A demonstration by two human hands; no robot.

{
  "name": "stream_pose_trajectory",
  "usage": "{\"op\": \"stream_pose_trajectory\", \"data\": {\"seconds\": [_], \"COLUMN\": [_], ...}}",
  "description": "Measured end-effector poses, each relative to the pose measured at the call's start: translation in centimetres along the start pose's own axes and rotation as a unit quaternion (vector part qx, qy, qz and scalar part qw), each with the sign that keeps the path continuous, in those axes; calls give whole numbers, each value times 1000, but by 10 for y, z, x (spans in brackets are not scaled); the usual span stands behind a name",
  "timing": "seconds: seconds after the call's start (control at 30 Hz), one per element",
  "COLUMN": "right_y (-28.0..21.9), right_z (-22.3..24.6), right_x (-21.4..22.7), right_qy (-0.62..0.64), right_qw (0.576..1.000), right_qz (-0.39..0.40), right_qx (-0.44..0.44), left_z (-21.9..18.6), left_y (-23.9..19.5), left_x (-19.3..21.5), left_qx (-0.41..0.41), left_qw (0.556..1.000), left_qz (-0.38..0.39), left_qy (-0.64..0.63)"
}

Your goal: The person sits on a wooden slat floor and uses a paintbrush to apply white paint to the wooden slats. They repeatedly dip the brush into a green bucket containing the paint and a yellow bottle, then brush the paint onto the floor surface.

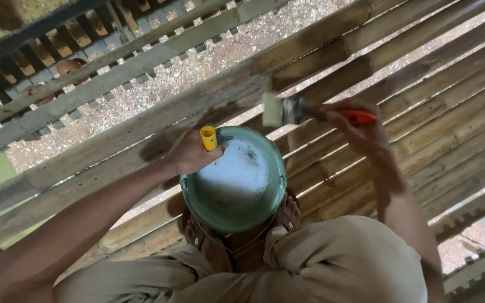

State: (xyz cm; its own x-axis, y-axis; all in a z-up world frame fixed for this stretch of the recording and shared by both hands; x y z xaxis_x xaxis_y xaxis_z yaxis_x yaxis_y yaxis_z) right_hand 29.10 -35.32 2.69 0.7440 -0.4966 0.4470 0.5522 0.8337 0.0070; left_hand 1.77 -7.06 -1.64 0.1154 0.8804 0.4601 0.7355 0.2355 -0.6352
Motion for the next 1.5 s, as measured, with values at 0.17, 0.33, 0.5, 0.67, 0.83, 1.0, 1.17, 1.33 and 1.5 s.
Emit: {"op": "stream_pose_trajectory", "data": {"seconds": [0.17, 0.33, 0.5, 0.67, 0.83, 1.0, 1.17, 1.33, 1.5], "right_y": [34, 40, 45, 37, 28, 48, 56, 61, 72], "right_z": [-10, -47, -149, -132, -98, -27, -49, -61, 1], "right_x": [-78, -139, -92, -97, -173, -144, -140, -112, -146], "right_qy": [57, 129, 46, -217, -63, 100, 105, -35, 183], "right_qw": [998, 990, 992, 931, 996, 990, 992, 985, 970], "right_qz": [-23, 47, -103, -211, -56, 20, -40, -166, -151], "right_qx": [-12, 37, 60, 205, 44, 100, 59, -8, -54], "left_z": [-5, -2, -5, -11, -10, 0, -6, 1, 10], "left_y": [-6, -7, -11, -11, -13, -11, -12, -20, -19], "left_x": [5, 5, 8, 12, 10, 6, 8, 6, 2], "left_qx": [18, 27, 31, 26, 22, 3, 30, 28, 35], "left_qw": [1000, 999, 999, 1000, 1000, 997, 998, 996, 997], "left_qz": [1, 2, 7, 2, -1, 4, 13, 14, -9], "left_qy": [-15, -28, -17, -13, -12, -74, -59, -79, -65]}}
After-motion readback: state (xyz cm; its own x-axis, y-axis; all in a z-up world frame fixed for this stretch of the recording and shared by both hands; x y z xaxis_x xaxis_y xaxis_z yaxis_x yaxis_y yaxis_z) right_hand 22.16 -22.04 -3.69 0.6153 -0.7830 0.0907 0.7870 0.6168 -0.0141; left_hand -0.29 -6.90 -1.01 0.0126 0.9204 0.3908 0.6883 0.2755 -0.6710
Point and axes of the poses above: each hand's wrist, its own y-axis towards the middle knuckle, its own x-axis out of the back of the hand, z = x × y, the point moved 1 cm from there along y, towards the middle knuckle, and after that the axes turned 4 degrees about x, right-handed, at the moved point
